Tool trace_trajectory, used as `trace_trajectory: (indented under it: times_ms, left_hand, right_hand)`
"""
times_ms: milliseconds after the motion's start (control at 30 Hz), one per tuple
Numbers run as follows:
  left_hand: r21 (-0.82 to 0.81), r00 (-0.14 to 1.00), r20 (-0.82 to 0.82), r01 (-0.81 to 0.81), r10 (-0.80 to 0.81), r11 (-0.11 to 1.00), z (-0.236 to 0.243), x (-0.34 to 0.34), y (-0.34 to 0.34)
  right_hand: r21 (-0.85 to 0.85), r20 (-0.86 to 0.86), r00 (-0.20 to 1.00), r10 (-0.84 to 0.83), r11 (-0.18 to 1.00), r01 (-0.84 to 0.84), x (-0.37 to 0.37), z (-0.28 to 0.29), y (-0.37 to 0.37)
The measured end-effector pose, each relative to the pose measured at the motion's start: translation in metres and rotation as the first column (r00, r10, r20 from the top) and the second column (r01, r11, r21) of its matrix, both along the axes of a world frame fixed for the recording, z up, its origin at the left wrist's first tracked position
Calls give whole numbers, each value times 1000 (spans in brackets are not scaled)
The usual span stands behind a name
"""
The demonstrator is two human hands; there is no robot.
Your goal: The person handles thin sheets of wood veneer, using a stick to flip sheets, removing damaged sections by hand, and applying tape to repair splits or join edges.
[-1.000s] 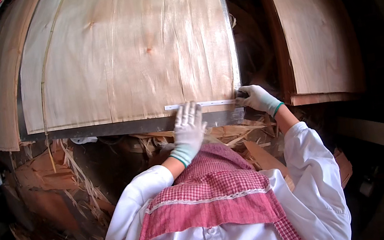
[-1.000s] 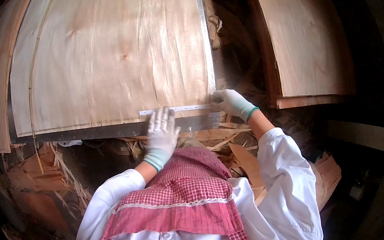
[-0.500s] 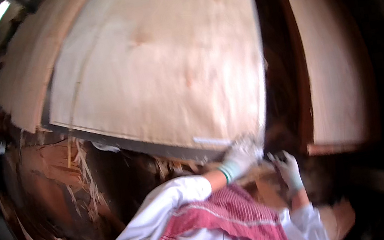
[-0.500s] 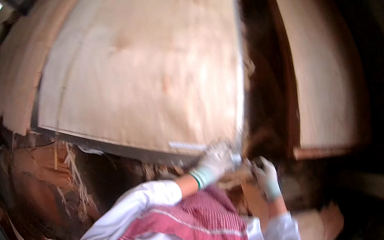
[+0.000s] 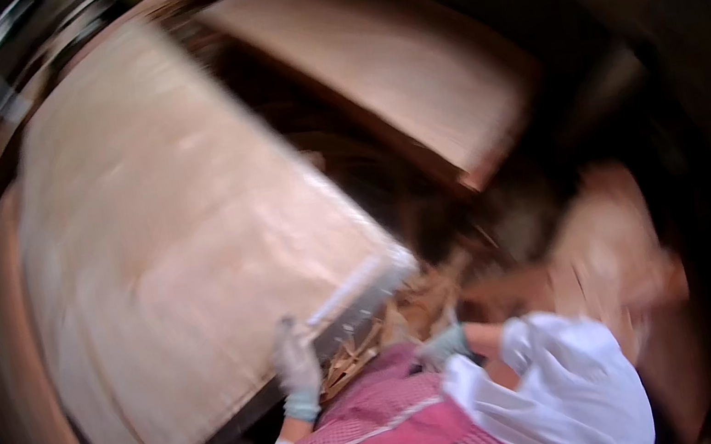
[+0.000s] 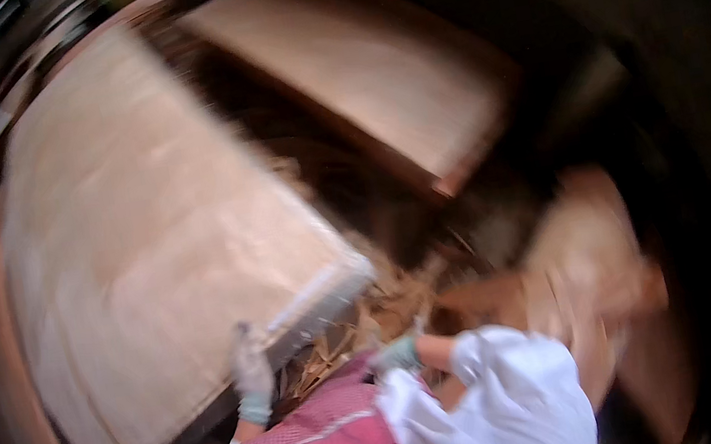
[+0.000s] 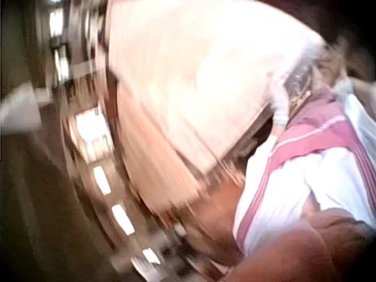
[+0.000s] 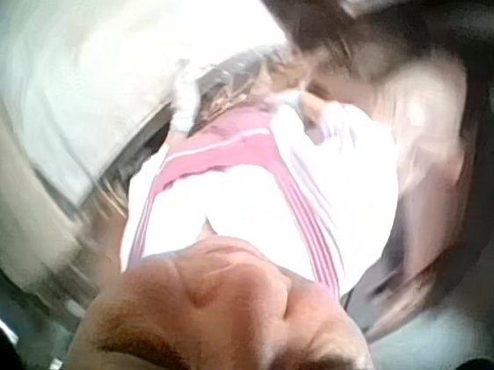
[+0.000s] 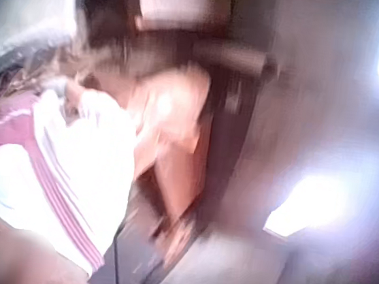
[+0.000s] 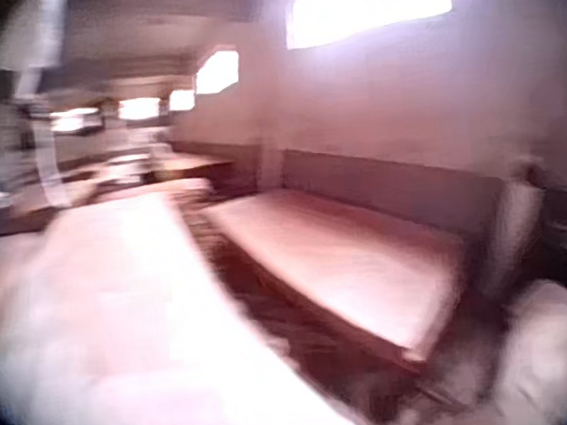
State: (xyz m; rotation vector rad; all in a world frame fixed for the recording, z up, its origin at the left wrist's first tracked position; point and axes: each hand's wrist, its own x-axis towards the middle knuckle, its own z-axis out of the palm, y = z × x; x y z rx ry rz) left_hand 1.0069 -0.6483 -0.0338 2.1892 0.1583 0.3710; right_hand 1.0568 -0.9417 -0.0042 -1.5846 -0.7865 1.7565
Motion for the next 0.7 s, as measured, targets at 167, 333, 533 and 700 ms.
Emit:
trace_trajectory:
  times_ms: [167, 333, 533, 700]
  left_hand:
    - [-273, 945, -98, 276, -312, 921, 11, -58, 51]
    - [-254, 782, -139, 565, -607, 785, 9, -106, 54]
    - [-216, 590, -134, 767, -796, 604, 10, -158, 32]
    - [-136, 428, -206, 878, -880, 459, 2, -197, 1]
  right_hand:
    - [20, 103, 985, -137, 991, 136, -122, -42, 62]
    - [-65, 152, 934, -324, 940, 336, -244, -5, 66]
    - [-143, 100, 635, -766, 621, 771, -387, 24, 71]
    - [-3, 409, -259, -875, -285, 958, -512, 12, 35]
